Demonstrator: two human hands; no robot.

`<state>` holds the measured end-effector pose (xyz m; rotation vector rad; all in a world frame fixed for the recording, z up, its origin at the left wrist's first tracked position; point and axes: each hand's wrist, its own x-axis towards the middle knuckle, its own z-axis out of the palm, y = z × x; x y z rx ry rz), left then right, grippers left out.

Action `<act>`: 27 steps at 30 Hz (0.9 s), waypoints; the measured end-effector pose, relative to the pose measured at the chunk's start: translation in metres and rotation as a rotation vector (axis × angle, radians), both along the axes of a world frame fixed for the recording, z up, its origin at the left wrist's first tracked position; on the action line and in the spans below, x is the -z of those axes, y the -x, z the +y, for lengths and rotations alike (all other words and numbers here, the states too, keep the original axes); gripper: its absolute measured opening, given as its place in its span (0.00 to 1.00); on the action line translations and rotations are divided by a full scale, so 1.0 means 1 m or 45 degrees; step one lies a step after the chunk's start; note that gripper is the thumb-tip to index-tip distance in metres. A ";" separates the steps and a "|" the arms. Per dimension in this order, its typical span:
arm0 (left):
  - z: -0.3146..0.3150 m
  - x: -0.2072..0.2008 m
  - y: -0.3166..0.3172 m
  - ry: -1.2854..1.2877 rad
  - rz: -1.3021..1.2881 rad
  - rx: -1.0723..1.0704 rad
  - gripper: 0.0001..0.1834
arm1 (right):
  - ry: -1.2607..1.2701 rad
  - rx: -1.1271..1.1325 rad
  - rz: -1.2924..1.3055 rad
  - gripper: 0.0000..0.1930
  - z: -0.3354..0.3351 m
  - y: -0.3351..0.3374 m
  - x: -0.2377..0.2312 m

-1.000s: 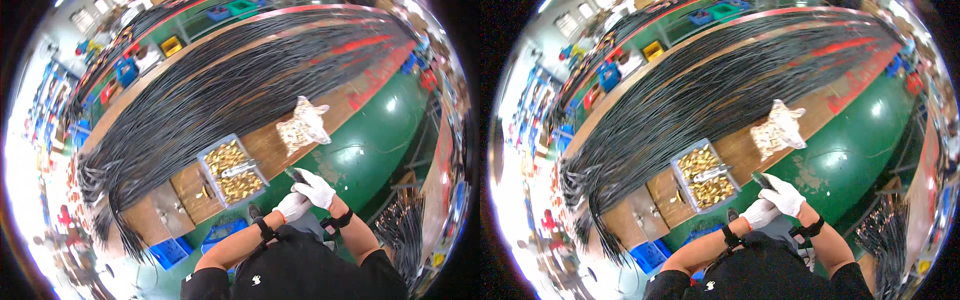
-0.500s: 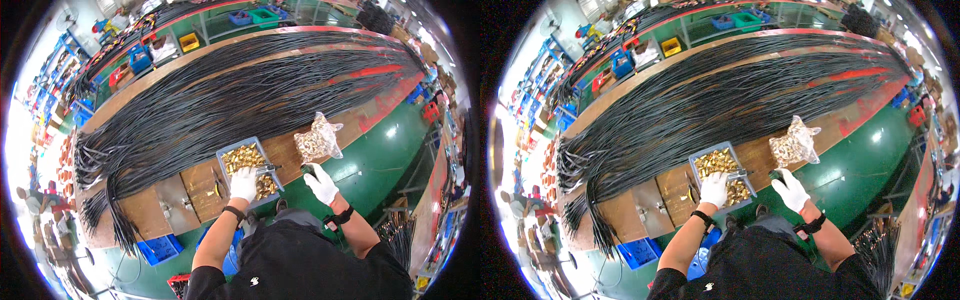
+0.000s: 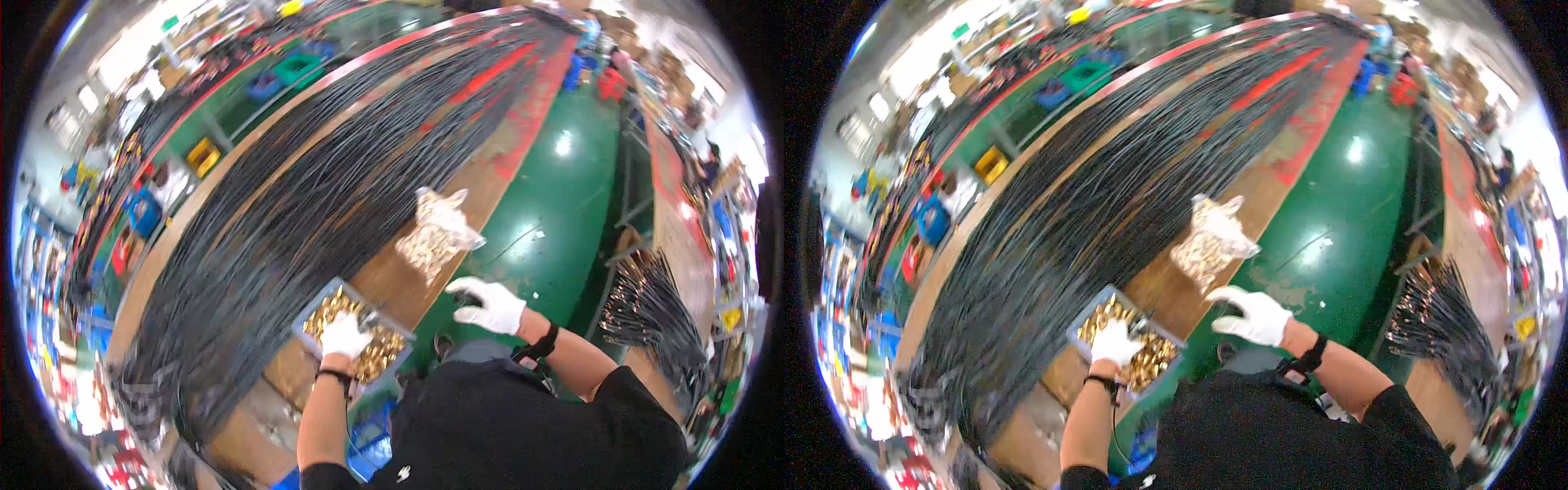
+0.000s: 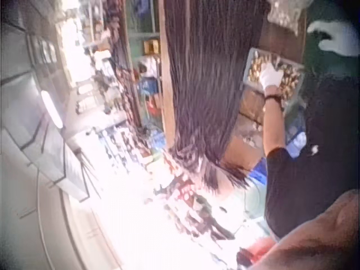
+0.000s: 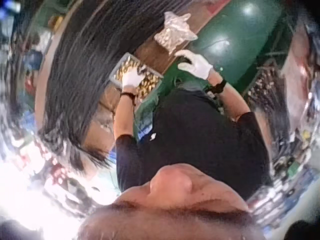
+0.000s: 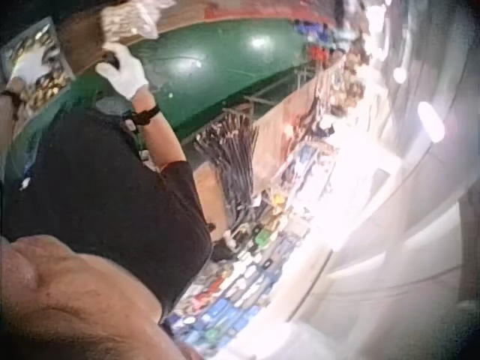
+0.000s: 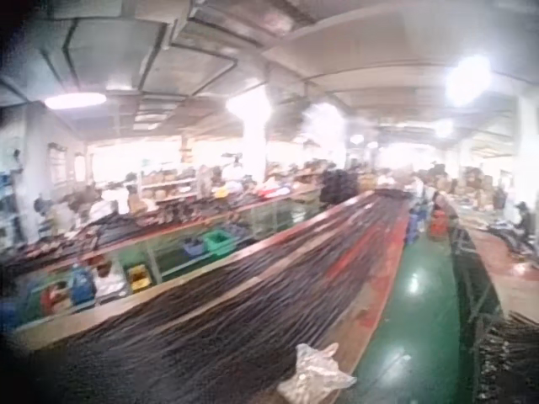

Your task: Assembling brass connectors onto electrical cables and securing them with an industrial power tool.

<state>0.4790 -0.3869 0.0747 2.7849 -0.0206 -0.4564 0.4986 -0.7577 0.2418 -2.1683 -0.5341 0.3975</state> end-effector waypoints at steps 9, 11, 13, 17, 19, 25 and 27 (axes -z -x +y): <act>0.018 0.007 0.022 0.335 -0.323 -0.327 0.21 | 0.065 0.107 0.145 0.32 -0.009 -0.004 0.023; 0.024 0.003 0.016 0.487 -0.238 -0.468 0.19 | 0.052 0.131 0.135 0.33 -0.010 -0.002 0.022; 0.014 -0.013 0.012 1.101 -0.366 -0.594 0.17 | 0.048 0.138 0.132 0.34 -0.012 -0.002 0.024; 0.033 -0.010 0.015 1.607 -0.466 -0.782 0.11 | 0.064 0.104 0.129 0.33 -0.007 -0.004 0.032; 0.001 -0.059 0.015 1.705 -0.404 -0.850 0.11 | 0.075 0.114 0.136 0.33 -0.013 -0.005 0.033; -0.019 -0.084 0.032 1.491 -0.137 -0.646 0.13 | 0.170 -0.015 0.161 0.33 -0.002 -0.001 0.012; -0.035 -0.088 0.033 1.231 -0.234 -0.502 0.11 | 0.253 -0.048 0.145 0.33 0.001 0.003 0.000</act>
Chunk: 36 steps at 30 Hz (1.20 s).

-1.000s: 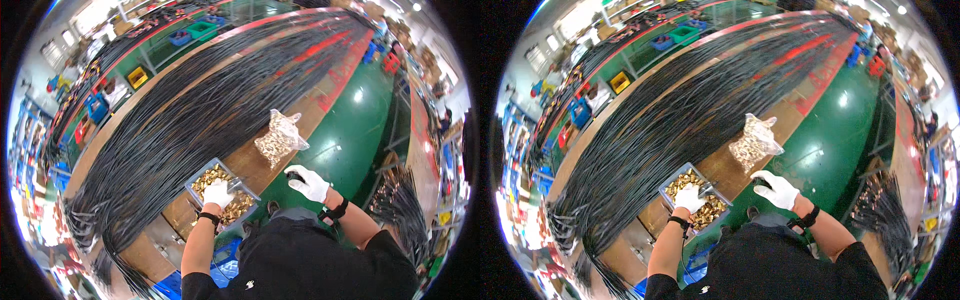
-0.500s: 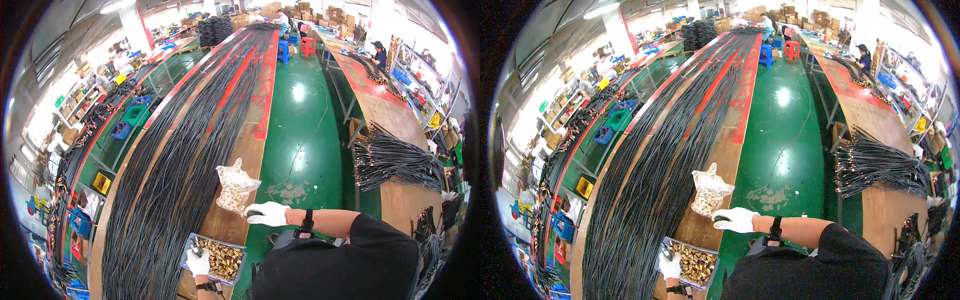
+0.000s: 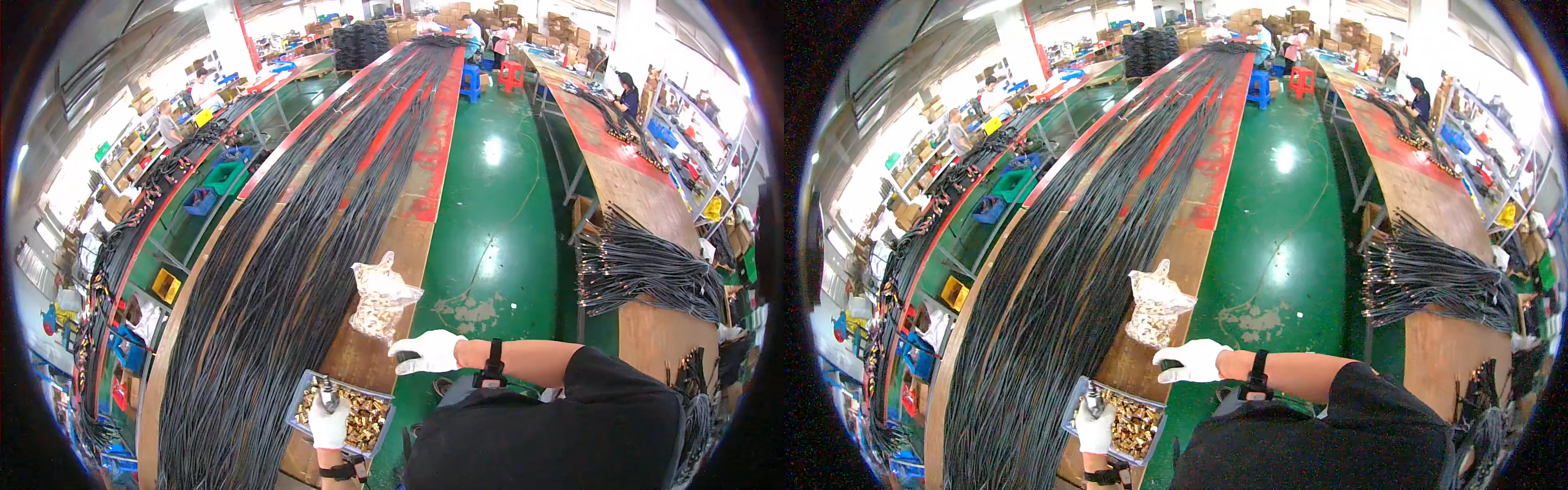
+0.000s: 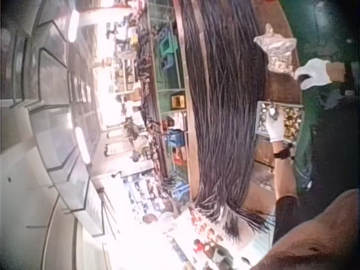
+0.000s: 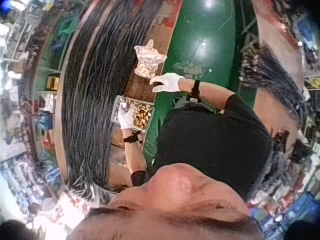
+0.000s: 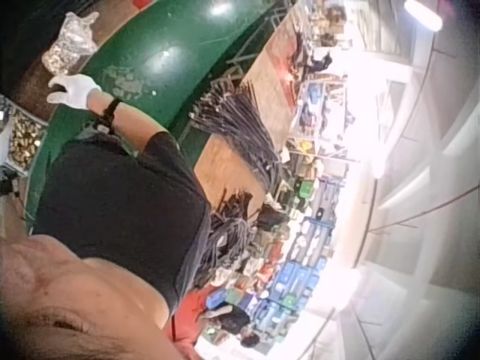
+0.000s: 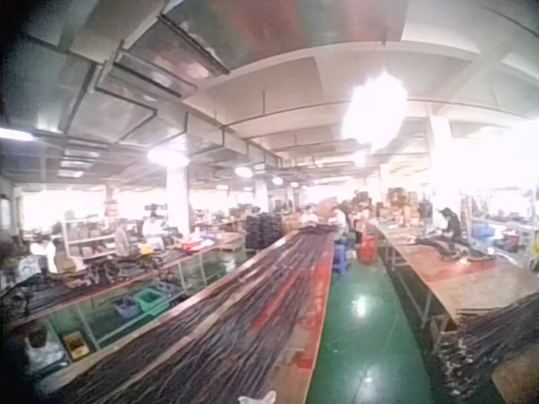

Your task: Assembling brass connectors onto electrical cables and securing them with an industrial power tool.

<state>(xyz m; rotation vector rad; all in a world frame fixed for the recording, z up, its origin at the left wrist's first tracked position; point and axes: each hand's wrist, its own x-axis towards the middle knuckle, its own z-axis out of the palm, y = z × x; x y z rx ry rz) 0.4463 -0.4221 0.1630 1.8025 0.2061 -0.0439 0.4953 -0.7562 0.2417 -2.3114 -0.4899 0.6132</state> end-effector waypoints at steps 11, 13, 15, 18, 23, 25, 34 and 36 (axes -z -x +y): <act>-0.016 -0.002 0.021 -0.704 0.131 0.216 0.22 | 0.042 0.002 -0.076 0.26 0.001 0.013 0.016; -0.019 -0.008 0.022 -0.734 0.157 0.259 0.23 | 0.035 0.010 -0.094 0.26 -0.004 0.016 0.022; -0.020 -0.008 0.021 -0.772 0.166 0.300 0.22 | 0.029 0.016 -0.112 0.26 -0.006 0.019 0.025; -0.023 -0.014 0.023 -0.843 0.177 0.357 0.22 | 0.065 0.045 -0.067 0.27 -0.006 0.022 0.025; -0.028 -0.013 0.027 -0.856 0.191 0.405 0.20 | 0.064 0.111 0.054 0.32 -0.008 0.026 0.026; -0.027 -0.008 0.028 -0.864 0.213 0.430 0.20 | 0.081 0.096 0.060 0.33 -0.008 0.028 0.026; -0.029 0.009 0.039 -0.836 0.177 0.419 0.22 | 0.108 0.097 0.105 0.31 -0.006 0.037 0.028; -0.028 0.015 0.040 -0.847 0.159 0.412 0.22 | 0.097 0.133 0.066 0.28 -0.007 0.038 0.030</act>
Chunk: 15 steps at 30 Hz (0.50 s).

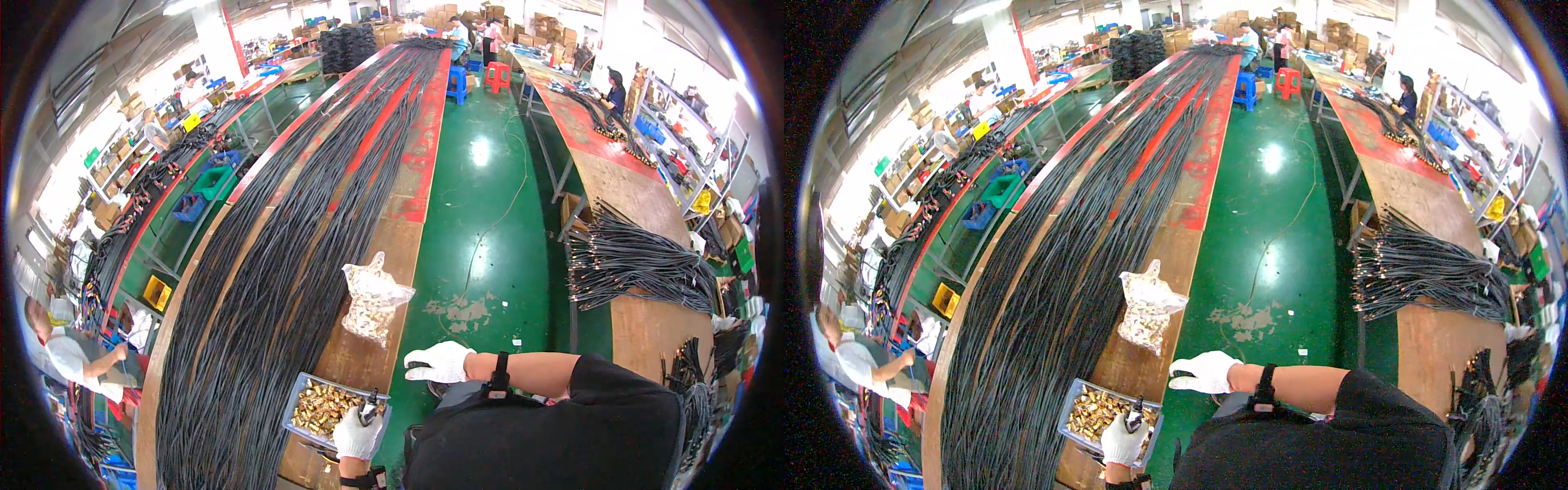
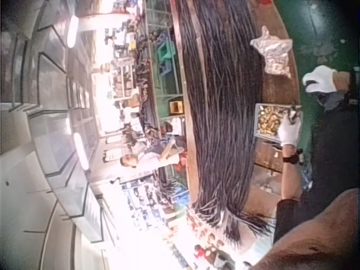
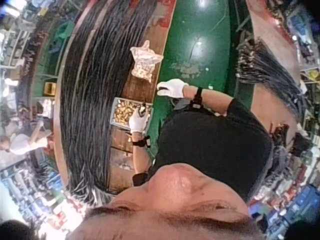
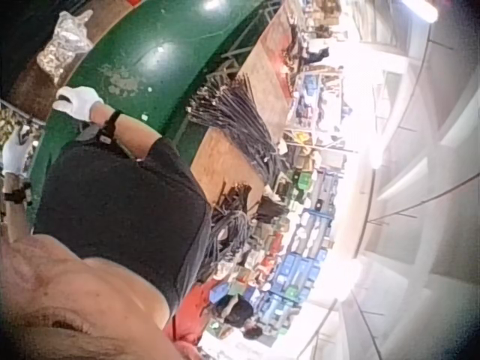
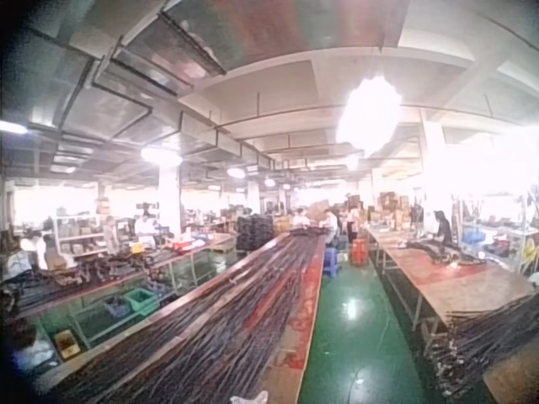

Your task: Assembling brass connectors onto electrical cables and securing them with an industrial power tool.

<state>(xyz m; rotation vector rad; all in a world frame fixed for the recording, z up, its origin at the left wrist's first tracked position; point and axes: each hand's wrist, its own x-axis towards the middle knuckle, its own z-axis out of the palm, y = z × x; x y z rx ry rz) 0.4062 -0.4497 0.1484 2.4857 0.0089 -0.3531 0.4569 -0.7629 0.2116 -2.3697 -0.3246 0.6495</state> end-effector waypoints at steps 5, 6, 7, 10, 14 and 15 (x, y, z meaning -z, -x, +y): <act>0.005 0.011 0.005 0.017 0.003 -0.020 0.24 | 0.039 -0.055 0.014 0.31 -0.001 0.002 0.001; 0.005 0.011 0.006 0.018 0.002 -0.019 0.24 | 0.040 -0.053 0.013 0.31 -0.001 0.004 0.004; 0.004 0.009 0.007 0.018 0.008 -0.031 0.24 | 0.029 -0.028 -0.037 0.28 0.000 0.006 0.006; 0.004 0.005 0.009 0.015 0.028 -0.047 0.24 | 0.006 0.042 -0.053 0.25 0.001 0.007 0.006; 0.008 0.011 0.010 -0.114 -0.010 -0.067 0.24 | -0.022 0.125 -0.051 0.27 -0.002 0.009 0.009; 0.010 0.012 0.009 -0.113 -0.009 -0.066 0.24 | -0.022 0.126 -0.051 0.27 -0.003 0.009 0.008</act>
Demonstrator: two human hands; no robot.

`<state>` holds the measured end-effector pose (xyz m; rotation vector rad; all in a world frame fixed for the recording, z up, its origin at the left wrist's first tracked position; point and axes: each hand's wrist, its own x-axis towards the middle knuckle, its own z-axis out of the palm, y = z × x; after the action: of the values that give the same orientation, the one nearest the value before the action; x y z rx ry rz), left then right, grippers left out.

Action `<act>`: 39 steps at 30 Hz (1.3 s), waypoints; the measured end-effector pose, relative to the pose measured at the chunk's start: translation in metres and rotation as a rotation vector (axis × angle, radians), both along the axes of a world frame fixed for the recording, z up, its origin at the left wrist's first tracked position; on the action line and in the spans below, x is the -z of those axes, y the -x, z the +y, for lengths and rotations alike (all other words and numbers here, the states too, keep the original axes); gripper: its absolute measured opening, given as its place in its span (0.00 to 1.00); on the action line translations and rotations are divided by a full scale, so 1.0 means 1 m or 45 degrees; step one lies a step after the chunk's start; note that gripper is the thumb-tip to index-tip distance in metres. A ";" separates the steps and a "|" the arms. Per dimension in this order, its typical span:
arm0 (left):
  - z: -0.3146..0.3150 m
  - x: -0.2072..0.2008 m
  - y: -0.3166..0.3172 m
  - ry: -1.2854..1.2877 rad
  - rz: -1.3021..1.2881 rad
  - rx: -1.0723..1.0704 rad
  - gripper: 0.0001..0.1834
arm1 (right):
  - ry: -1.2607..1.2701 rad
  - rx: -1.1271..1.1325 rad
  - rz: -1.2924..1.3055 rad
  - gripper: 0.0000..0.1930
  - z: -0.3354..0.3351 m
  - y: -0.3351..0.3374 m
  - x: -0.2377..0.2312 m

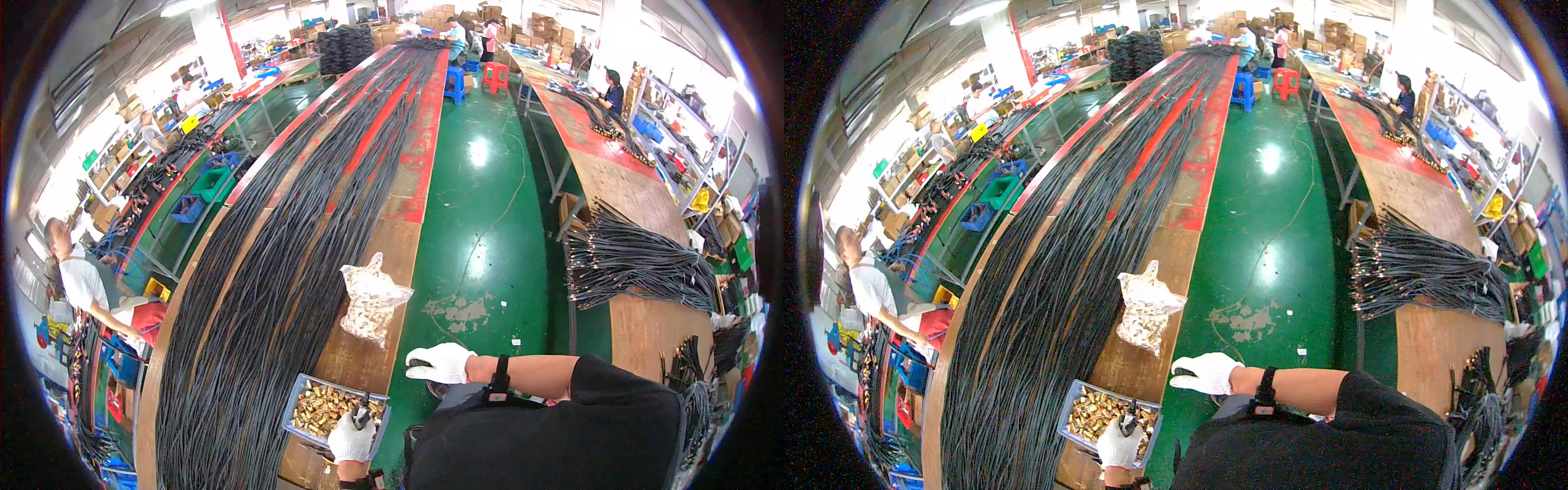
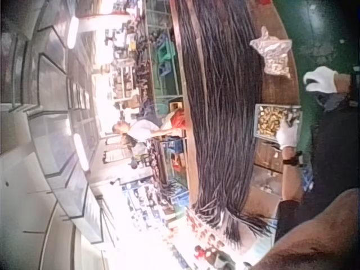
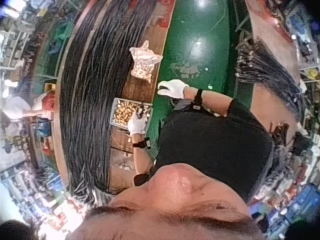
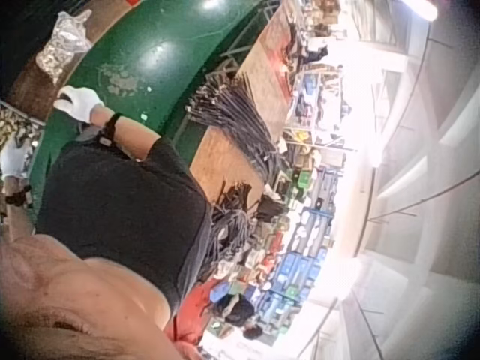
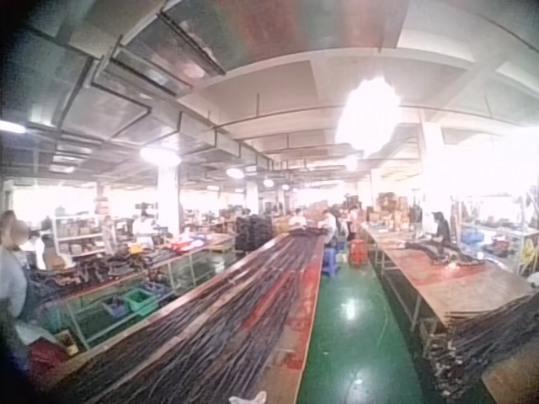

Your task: Assembling brass connectors onto electrical cables and securing them with an industrial power tool.

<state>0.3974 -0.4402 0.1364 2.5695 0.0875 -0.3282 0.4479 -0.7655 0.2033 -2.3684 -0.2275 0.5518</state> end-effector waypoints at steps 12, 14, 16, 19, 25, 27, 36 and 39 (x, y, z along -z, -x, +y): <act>0.030 0.043 -0.028 -0.078 -0.079 -0.178 0.24 | -0.022 0.053 0.017 0.32 -0.018 0.018 0.012; 0.035 0.060 -0.028 -0.079 -0.118 -0.238 0.22 | -0.015 0.050 0.025 0.32 -0.019 0.020 0.012; 0.036 0.066 -0.029 -0.127 -0.138 -0.225 0.21 | -0.016 0.030 0.027 0.32 -0.022 0.020 0.012; 0.037 0.075 -0.030 -0.271 -0.158 -0.186 0.25 | -0.025 0.022 -0.020 0.33 -0.025 0.023 0.015; 0.035 0.072 -0.038 -0.328 -0.219 -0.114 0.26 | -0.003 0.041 -0.024 0.33 -0.028 0.024 0.020; 0.022 0.032 -0.035 -0.366 -0.116 -0.046 0.31 | -0.007 0.030 0.020 0.34 -0.027 0.024 0.016; 0.030 0.055 -0.042 -0.296 0.055 -0.052 0.38 | 0.002 0.024 0.003 0.33 -0.026 0.025 0.013; 0.031 0.052 -0.042 -0.280 0.062 -0.047 0.36 | -0.011 0.027 0.005 0.33 -0.026 0.025 0.018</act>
<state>0.4393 -0.4094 0.0848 2.7735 0.1993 -0.3862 0.4228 -0.7918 0.1855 -2.3584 -0.2023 0.5439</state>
